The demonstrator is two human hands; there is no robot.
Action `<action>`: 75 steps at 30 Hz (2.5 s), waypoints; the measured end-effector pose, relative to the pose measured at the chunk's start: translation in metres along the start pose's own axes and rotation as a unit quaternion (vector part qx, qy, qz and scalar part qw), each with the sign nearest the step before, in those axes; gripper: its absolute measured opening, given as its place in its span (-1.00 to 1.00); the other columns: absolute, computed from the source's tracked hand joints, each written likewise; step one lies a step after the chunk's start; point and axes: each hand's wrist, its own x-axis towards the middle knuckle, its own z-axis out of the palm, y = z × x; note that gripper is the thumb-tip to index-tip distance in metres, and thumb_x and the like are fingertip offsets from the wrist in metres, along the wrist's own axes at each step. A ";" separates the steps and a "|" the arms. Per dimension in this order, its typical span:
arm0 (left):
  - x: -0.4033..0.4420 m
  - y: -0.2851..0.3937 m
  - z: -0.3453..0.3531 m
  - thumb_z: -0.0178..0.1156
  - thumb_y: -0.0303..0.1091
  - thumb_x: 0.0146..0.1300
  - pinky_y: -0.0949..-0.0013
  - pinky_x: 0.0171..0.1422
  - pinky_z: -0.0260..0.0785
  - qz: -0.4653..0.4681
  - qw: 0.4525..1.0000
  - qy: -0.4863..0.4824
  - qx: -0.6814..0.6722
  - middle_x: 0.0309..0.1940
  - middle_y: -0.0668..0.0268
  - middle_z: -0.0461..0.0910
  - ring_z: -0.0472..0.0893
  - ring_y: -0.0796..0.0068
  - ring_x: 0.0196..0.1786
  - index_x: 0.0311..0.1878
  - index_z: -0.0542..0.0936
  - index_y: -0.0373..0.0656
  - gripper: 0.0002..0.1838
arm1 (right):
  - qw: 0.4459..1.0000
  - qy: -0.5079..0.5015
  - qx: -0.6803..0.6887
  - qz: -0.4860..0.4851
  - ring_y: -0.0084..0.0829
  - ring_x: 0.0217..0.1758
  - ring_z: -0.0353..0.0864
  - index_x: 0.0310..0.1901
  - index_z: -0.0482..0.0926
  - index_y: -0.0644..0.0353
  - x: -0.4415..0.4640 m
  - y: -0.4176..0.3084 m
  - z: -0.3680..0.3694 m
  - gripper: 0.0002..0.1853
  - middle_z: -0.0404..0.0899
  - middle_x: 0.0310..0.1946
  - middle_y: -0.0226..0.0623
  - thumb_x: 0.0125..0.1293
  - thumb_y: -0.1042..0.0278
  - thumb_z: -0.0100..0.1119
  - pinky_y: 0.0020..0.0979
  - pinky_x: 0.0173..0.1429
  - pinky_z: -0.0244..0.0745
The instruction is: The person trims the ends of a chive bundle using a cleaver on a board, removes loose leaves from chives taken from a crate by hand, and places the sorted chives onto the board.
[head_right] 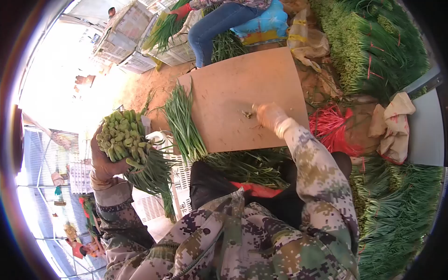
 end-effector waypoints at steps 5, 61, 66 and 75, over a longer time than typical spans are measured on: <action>-0.016 -0.021 -0.001 0.60 -0.39 -0.26 0.27 0.29 0.48 0.007 0.997 0.015 -0.074 0.14 0.15 0.59 0.61 0.35 0.16 0.35 0.33 -0.35 0.01 | 0.980 -0.092 0.151 -0.093 -0.13 -0.26 0.71 0.05 0.65 -0.01 -0.091 -0.069 -0.043 -0.65 0.67 -0.36 -0.16 0.23 0.33 0.07 -0.18 -0.13 0.61; -0.079 -0.144 -0.052 0.21 -0.03 0.27 0.18 0.13 0.59 0.128 0.826 0.412 -0.363 0.06 0.16 0.59 0.62 0.29 0.09 0.25 0.45 -0.24 -0.40 | 0.956 0.214 -0.026 0.198 -0.11 -0.21 0.68 -0.04 0.63 0.25 -0.020 -0.038 -0.018 -0.62 0.67 -0.24 -0.11 0.20 0.18 0.34 -0.13 -0.11 0.59; -0.057 -0.121 -0.003 0.31 0.00 0.17 0.17 0.13 0.60 0.214 0.769 0.145 -0.584 0.02 0.12 0.63 0.67 0.21 0.01 0.21 0.47 -0.32 -0.32 | 0.829 0.207 0.517 0.056 -0.27 0.22 0.55 0.35 0.40 0.28 0.001 -0.152 -0.194 -0.34 0.52 0.21 -0.11 0.35 0.05 0.29 -0.28 0.27 0.46; -0.066 -0.076 0.035 0.42 -0.17 -0.16 0.25 0.05 0.59 0.164 0.840 0.197 -0.478 0.04 0.15 0.63 0.67 0.33 -0.03 0.24 0.43 -0.37 -0.16 | 0.919 0.162 0.327 -0.146 -0.04 0.47 0.28 0.51 -0.04 0.31 0.002 -0.279 -0.210 0.34 0.19 0.44 0.10 -0.12 -0.32 0.55 -0.12 0.45 0.28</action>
